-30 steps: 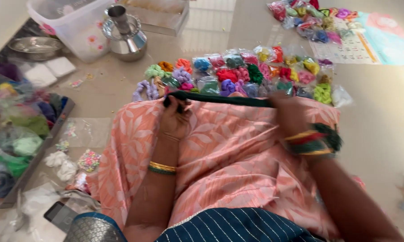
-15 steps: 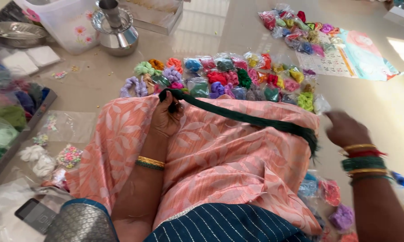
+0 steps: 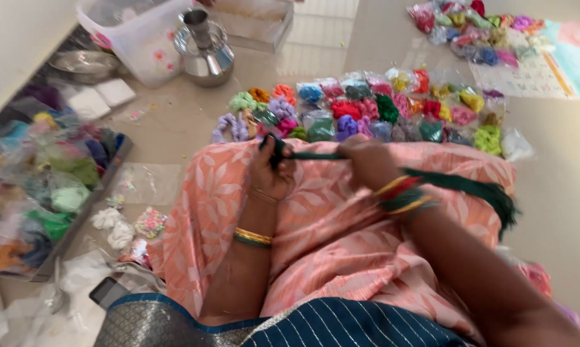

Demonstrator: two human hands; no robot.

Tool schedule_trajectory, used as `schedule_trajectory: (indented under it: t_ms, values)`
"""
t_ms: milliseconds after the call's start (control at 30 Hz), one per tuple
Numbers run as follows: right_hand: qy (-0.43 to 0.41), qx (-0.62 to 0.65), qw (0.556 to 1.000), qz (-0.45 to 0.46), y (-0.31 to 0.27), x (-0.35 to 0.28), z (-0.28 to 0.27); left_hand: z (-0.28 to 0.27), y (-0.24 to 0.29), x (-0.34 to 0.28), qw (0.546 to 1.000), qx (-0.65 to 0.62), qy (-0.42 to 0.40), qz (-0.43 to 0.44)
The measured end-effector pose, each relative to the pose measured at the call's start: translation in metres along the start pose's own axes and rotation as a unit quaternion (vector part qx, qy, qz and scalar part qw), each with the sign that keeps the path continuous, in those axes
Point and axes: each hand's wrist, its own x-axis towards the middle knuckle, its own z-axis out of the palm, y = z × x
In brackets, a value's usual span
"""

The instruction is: Tying colorful thread tassels onto the edge of a saree.

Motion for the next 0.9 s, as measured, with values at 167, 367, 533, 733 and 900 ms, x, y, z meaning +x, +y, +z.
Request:
schedule_trajectory:
  t_ms: [167,367,533,733,900]
  values:
    - [0.131,-0.078,0.986,0.068,0.088,-0.091,-0.089,-0.011,0.001,0.008,0.997,-0.051,-0.028,0.056]
    - [-0.060,-0.185,0.937,0.289,0.257,-0.231,-0.075,0.001,-0.004,0.012,0.998,-0.024,-0.042,0.040]
    - [-0.178,-0.114,0.919,0.331,0.341,-0.282,-0.036,0.007,-0.005,0.007,0.999,0.018,-0.033,0.026]
    - [0.045,0.029,0.978,0.199,0.150,-0.117,-0.075,0.007,-0.006,0.010,0.998,0.032,-0.023,0.046]
    - [0.129,0.136,0.982,0.001,0.006,-0.002,-0.030,-0.020,-0.012,0.014,0.996,0.038,-0.030,0.081]
